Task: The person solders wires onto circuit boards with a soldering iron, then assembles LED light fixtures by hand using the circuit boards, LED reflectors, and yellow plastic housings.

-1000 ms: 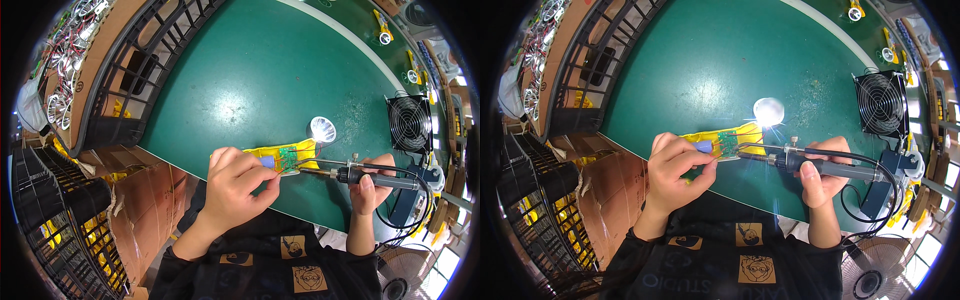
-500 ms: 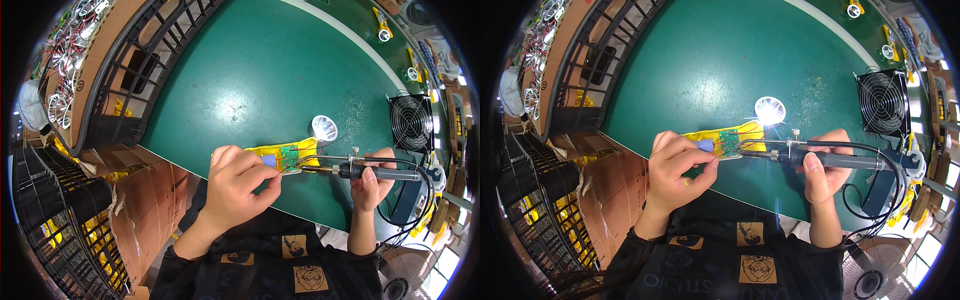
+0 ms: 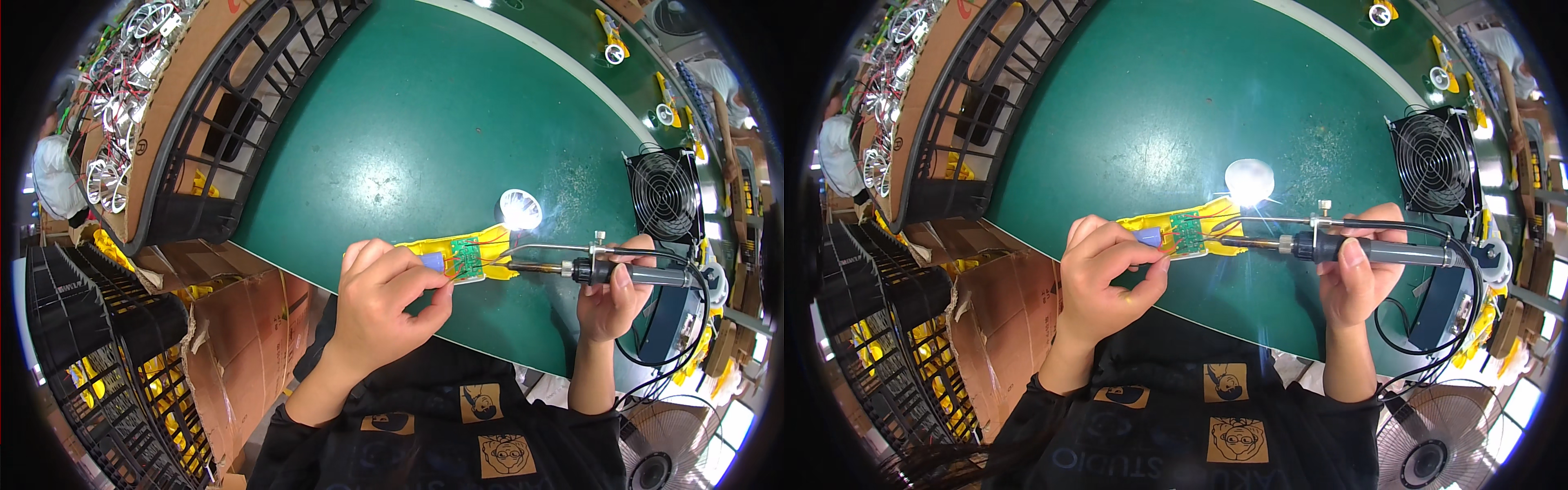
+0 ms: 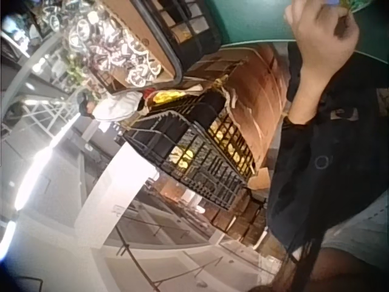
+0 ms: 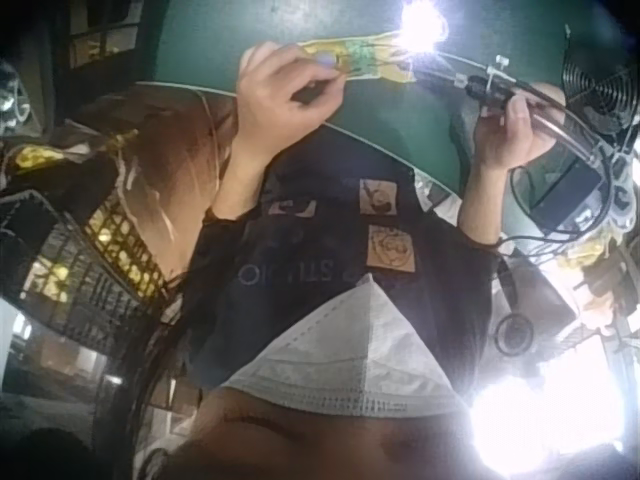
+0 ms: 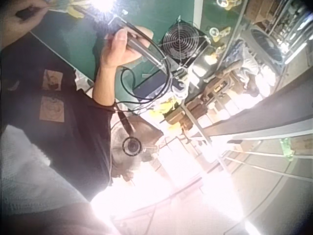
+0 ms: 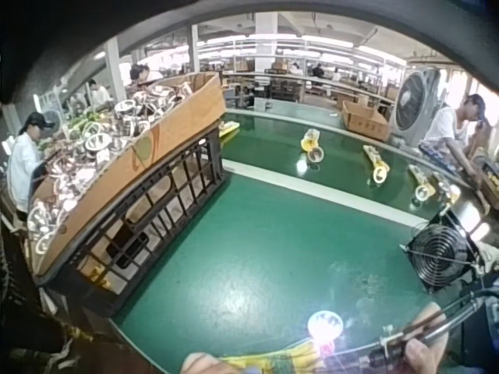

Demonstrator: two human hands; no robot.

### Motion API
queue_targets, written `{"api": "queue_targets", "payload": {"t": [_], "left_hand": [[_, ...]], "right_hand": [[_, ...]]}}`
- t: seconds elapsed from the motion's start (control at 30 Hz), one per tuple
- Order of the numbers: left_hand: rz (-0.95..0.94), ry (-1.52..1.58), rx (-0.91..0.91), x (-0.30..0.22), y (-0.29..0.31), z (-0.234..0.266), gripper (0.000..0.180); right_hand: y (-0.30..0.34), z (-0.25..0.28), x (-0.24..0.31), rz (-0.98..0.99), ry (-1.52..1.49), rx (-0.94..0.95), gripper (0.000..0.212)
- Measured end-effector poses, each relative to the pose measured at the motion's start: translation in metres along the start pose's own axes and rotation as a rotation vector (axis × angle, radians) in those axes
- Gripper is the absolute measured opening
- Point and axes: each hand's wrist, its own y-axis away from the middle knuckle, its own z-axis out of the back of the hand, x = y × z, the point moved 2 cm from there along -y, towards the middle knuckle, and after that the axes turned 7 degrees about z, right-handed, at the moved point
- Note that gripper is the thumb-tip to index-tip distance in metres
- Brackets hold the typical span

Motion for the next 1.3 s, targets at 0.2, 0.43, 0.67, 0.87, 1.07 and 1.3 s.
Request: {"api": "queue_targets", "payload": {"t": [0.2,0.43,0.67,0.87,1.07,1.3], "left_hand": [[-0.009,0.004,-0.025,-0.002,-0.001,0.000,0.012],[-0.057,0.013,-0.054,0.002,0.002,-0.003,0.012],[-0.059,0.005,-0.065,0.005,0.003,-0.002,0.011],[-0.058,0.019,-0.046,0.005,0.003,0.001,0.013],[-0.057,-0.196,0.117,-0.012,-0.013,0.027,0.043],[-0.024,-0.335,0.247,-0.004,-0.062,0.024,0.037]], "right_hand": [[0.001,-0.006,0.003,-0.003,0.048,-0.065,0.021],[-0.002,0.001,-0.001,-0.007,-0.055,-0.146,0.021],[-0.004,-0.003,0.000,-0.007,-0.086,-0.162,0.018],[-0.008,0.003,0.002,0.045,-0.076,-0.189,0.018],[-0.022,0.030,0.001,0.122,-0.125,-0.336,0.018],[-0.022,0.054,-0.012,0.166,-0.052,-0.479,0.015]]}}
